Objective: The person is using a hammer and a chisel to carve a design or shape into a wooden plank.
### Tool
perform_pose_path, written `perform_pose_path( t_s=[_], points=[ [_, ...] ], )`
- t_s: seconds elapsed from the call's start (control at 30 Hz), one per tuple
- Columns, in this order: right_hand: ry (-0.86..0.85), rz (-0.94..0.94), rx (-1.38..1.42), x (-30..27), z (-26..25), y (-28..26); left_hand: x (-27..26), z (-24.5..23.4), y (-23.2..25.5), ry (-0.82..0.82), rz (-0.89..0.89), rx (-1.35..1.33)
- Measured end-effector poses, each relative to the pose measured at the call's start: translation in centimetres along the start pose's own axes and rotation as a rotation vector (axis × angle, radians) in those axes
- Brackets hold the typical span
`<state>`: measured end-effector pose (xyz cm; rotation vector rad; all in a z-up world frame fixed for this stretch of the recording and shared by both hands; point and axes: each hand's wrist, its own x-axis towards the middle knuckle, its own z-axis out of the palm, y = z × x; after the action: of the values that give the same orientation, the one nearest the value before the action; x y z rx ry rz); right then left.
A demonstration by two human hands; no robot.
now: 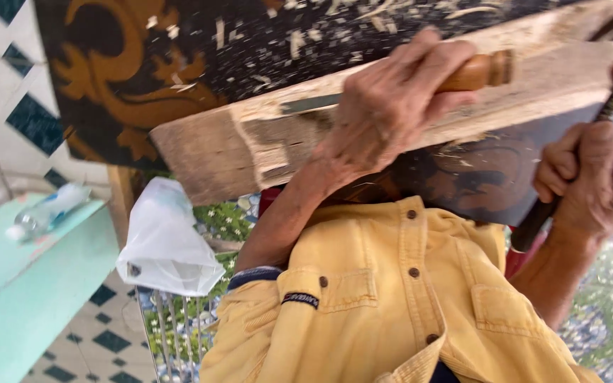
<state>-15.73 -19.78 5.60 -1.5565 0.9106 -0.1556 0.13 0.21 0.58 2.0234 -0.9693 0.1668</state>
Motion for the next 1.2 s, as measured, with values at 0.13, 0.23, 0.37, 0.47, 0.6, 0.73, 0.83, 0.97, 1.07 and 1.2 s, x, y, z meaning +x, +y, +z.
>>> perform_pose_path(
  t_s=[0.13,0.23,0.37,0.47,0.6,0.73,0.83,0.97,1.07,1.2],
  points=[
    [-0.287,-0.409,-0.054,0.2,-0.4,1.2,-1.0,1.2,-0.6,0.006,0.02,-0.015],
    [-0.365,-0.504,-0.271,-0.3,-0.6,1.9,-1.0,0.9,-0.5,-0.012,0.002,-0.049],
    [-0.308,-0.527,-0.297,-0.2,-0.4,2.0,-1.5,1.3,-1.1,-0.031,-0.031,-0.075],
    [-0.365,-0.382,-0.056,0.9,-0.9,5.2,-1.3,1.2,-1.7,-0.016,0.001,-0.077],
    [-0.412,-0.533,-0.427,0.2,0.4,2.1,-1.4,0.9,-1.4,-0.091,-0.035,-0.076],
    [-0.333,-0.568,-0.355,0.0,0.3,2.9,-1.7,0.9,-1.4,-0.086,-0.049,-0.05],
    [-0.357,-0.534,-0.383,-0.5,0.1,2.5,-1.5,1.4,-1.7,-0.072,-0.048,-0.057],
    [-0.366,-0.585,-0.348,-0.7,-0.3,3.8,-1.7,1.7,-1.7,-0.038,-0.036,-0.042],
    [-0.265,-0.511,-0.287,-0.7,0.6,3.9,-2.0,2.1,-1.9,0.006,-0.04,0.035],
    [-0.241,-0.364,-0.617,-1.9,1.1,2.2,-1.5,1.7,-1.1,-0.017,-0.078,0.066]
  ],
)
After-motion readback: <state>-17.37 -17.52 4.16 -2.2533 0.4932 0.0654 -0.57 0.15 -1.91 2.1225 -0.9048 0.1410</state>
